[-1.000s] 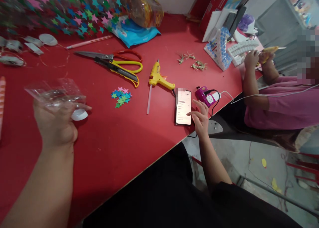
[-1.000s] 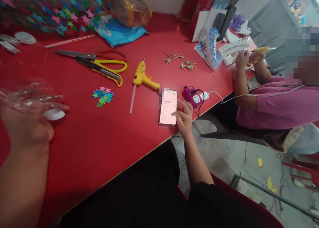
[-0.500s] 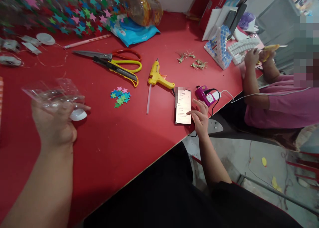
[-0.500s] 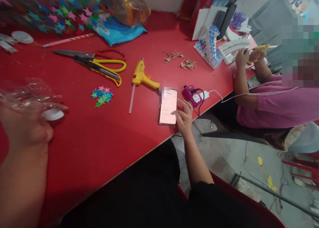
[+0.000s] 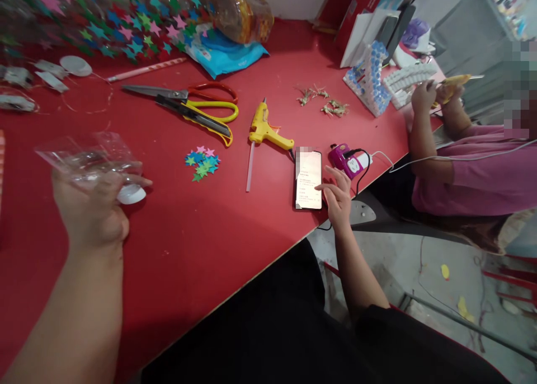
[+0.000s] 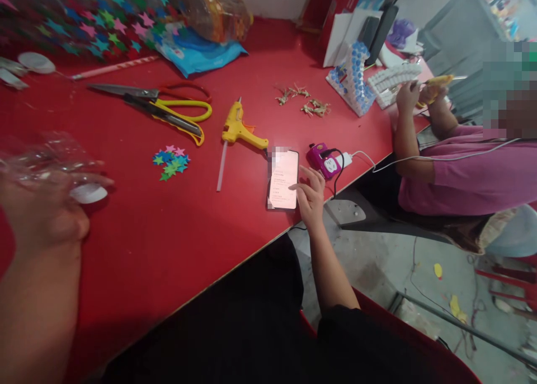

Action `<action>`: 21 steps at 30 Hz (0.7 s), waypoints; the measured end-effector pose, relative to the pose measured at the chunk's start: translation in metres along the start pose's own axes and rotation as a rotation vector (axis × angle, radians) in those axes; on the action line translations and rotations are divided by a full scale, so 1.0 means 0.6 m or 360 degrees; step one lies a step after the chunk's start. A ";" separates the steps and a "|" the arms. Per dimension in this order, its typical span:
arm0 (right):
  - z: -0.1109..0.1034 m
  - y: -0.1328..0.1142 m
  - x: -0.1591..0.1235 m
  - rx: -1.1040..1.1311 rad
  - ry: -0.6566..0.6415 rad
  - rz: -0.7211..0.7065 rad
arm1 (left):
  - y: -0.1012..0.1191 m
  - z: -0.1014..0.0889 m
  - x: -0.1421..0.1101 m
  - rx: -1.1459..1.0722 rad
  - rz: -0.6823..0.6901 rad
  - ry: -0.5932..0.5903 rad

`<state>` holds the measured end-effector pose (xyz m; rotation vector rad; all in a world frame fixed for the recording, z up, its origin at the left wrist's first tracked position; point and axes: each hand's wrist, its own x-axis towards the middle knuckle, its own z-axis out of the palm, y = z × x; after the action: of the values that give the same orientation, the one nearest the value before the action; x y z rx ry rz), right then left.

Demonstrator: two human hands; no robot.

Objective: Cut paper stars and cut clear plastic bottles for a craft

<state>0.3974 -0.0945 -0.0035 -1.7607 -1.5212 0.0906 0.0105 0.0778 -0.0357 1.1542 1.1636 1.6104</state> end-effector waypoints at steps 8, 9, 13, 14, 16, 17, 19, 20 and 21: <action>0.006 0.006 0.002 -0.0026 0.0018 0.0112 | 0.007 0.005 -0.002 0.0029 0.0004 0.0005; 0.005 0.006 0.002 -0.0018 0.0032 0.0107 | 0.008 0.005 -0.002 0.0023 -0.0006 0.0011; 0.001 0.001 -0.002 0.0019 0.0136 0.0101 | 0.011 0.006 -0.002 0.0016 -0.0039 0.0023; 0.000 0.001 -0.003 0.0024 0.0164 0.0105 | 0.012 0.006 -0.002 0.0018 -0.0040 0.0022; 0.000 0.000 -0.005 0.0023 0.0198 0.0114 | 0.014 0.007 -0.003 0.0016 -0.0038 0.0018; 0.000 0.001 -0.006 0.0018 0.0206 0.0119 | 0.015 0.007 -0.004 0.0012 -0.0031 0.0018; 0.001 0.002 -0.007 0.0007 0.0211 0.0127 | 0.018 0.008 -0.005 0.0024 -0.0034 -0.0005; 0.002 0.003 -0.007 0.0006 0.0209 0.0124 | 0.019 0.008 -0.006 0.0034 -0.0036 -0.0016; 0.002 0.004 -0.007 0.0011 0.0205 0.0116 | 0.019 0.008 -0.006 0.0043 -0.0036 -0.0025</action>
<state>0.3973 -0.0977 -0.0074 -1.7818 -1.3637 0.0181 0.0146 0.0727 -0.0247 1.1647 1.1877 1.5702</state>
